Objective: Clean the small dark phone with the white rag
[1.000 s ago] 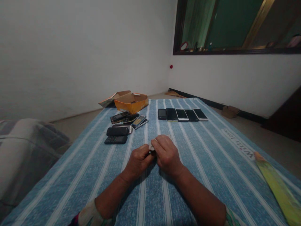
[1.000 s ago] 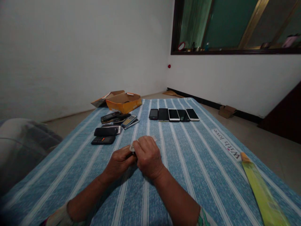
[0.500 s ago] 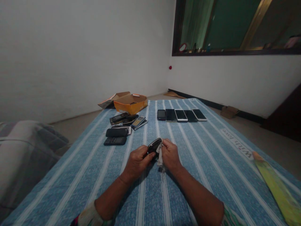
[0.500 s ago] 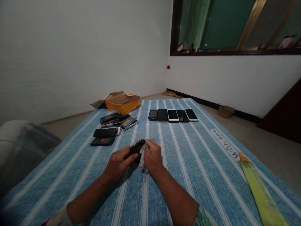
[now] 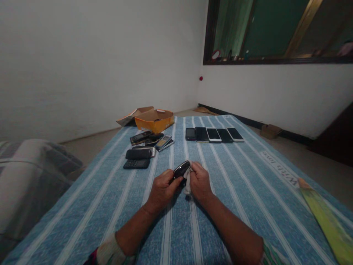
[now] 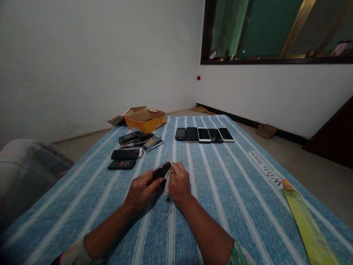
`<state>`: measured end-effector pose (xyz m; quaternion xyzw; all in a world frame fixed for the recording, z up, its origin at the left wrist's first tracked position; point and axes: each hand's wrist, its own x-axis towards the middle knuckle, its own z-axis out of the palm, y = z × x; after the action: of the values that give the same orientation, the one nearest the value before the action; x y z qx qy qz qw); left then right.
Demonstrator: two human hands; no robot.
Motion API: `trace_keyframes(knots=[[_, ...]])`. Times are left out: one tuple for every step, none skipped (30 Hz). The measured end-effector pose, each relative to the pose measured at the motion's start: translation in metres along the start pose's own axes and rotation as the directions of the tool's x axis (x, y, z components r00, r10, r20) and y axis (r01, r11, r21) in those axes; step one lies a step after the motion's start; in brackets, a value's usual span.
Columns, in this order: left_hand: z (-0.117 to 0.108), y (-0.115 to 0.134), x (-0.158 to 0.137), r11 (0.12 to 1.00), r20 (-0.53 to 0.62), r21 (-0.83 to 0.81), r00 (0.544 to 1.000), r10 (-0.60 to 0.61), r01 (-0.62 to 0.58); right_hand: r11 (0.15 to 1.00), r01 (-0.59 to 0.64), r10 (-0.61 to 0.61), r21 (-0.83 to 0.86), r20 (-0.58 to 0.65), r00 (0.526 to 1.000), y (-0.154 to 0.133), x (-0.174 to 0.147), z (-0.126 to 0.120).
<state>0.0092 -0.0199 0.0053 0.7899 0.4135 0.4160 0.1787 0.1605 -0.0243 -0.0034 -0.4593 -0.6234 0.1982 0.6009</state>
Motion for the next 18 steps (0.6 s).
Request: trace_keyframes(knots=[[0.0, 0.0, 0.0, 1.0, -0.005, -0.007, 1.0, -0.008, 0.008, 1.0, -0.006, 0.006, -0.008, 0.007, 1.0, 0.002, 0.0, 0.001], [0.001, 0.0, -0.001, 1.0, -0.007, -0.016, 1.0, -0.022, 0.022, 1.0, -0.012, 0.012, -0.015, 0.013, 1.0, 0.003, -0.001, 0.001], [0.001, 0.0, -0.001, 0.999, -0.009, -0.027, 0.999, -0.041, 0.041, 1.0, -0.019, 0.019, -0.022, 0.019, 1.0, 0.005, -0.001, 0.002], [0.001, 0.001, -0.002, 0.997, -0.01, -0.043, 0.998, -0.066, 0.065, 0.999, -0.026, 0.026, -0.029, 0.025, 0.999, 0.007, -0.001, 0.002], [0.002, 0.002, -0.002, 0.993, -0.01, -0.066, 0.995, -0.096, 0.095, 0.999, -0.032, 0.033, -0.036, 0.031, 0.999, 0.009, -0.002, 0.003], [0.003, 0.002, -0.002, 0.987, -0.007, -0.097, 0.992, -0.129, 0.128, 0.998, -0.036, 0.037, -0.045, 0.036, 0.999, 0.011, -0.002, 0.003], [0.003, 0.003, -0.002, 0.978, -0.006, -0.132, 0.986, -0.164, 0.162, 0.998, -0.038, 0.04, -0.054, 0.038, 0.998, 0.012, -0.002, 0.004], [0.004, 0.005, -0.002, 0.967, -0.008, -0.166, 0.981, -0.196, 0.192, 0.997, -0.039, 0.041, -0.061, 0.039, 0.998, 0.013, -0.002, 0.004], [0.004, 0.006, -0.002, 0.957, -0.014, -0.194, 0.974, -0.224, 0.217, 0.997, -0.04, 0.043, -0.067, 0.04, 0.998, 0.014, -0.002, 0.004], [0.005, 0.007, -0.002, 0.948, -0.024, -0.214, 0.969, -0.248, 0.237, 0.997, -0.042, 0.045, -0.069, 0.041, 0.998, 0.015, -0.002, 0.005], [0.005, 0.009, -0.001, 0.941, -0.037, -0.227, 0.963, -0.266, 0.251, 0.997, -0.046, 0.049, -0.067, 0.044, 0.998, 0.015, -0.002, 0.005], [0.005, 0.01, -0.001, 0.937, -0.052, -0.233, 0.959, -0.279, 0.26, 0.997, -0.052, 0.055, -0.06, 0.047, 0.997, 0.015, -0.002, 0.004], [0.005, 0.011, -0.001, 0.934, -0.063, -0.238, 0.955, -0.289, 0.267, 0.997, -0.062, 0.065, -0.048, 0.05, 0.997, 0.015, -0.002, 0.004], [0.004, 0.013, 0.0, 0.931, -0.073, -0.245, 0.952, -0.298, 0.272, 0.996, -0.078, 0.08, -0.03, 0.051, 0.996, 0.015, -0.001, 0.004], [0.003, 0.014, 0.0, 0.926, -0.081, -0.256, 0.948, -0.308, 0.278, 0.995, -0.102, 0.102, -0.005, 0.05, 0.994, 0.014, -0.001, 0.003], [0.003, 0.015, 0.001, 0.92, -0.088, -0.272, 0.944, -0.317, 0.283, 0.991, -0.135, 0.133, 0.027, 0.05, 0.99, 0.014, 0.0, 0.003], [0.002, 0.016, 0.001, 0.913, -0.094, -0.29, 0.941, -0.326, 0.287, 0.982, -0.176, 0.173, 0.066, 0.051, 0.984, 0.014, 0.0, 0.003], [0.001, 0.017, 0.001, 0.906, -0.098, -0.308, 0.938, -0.334, 0.29, 0.968, -0.223, 0.218, 0.111, 0.055, 0.974, 0.015, 0.001, 0.002]])
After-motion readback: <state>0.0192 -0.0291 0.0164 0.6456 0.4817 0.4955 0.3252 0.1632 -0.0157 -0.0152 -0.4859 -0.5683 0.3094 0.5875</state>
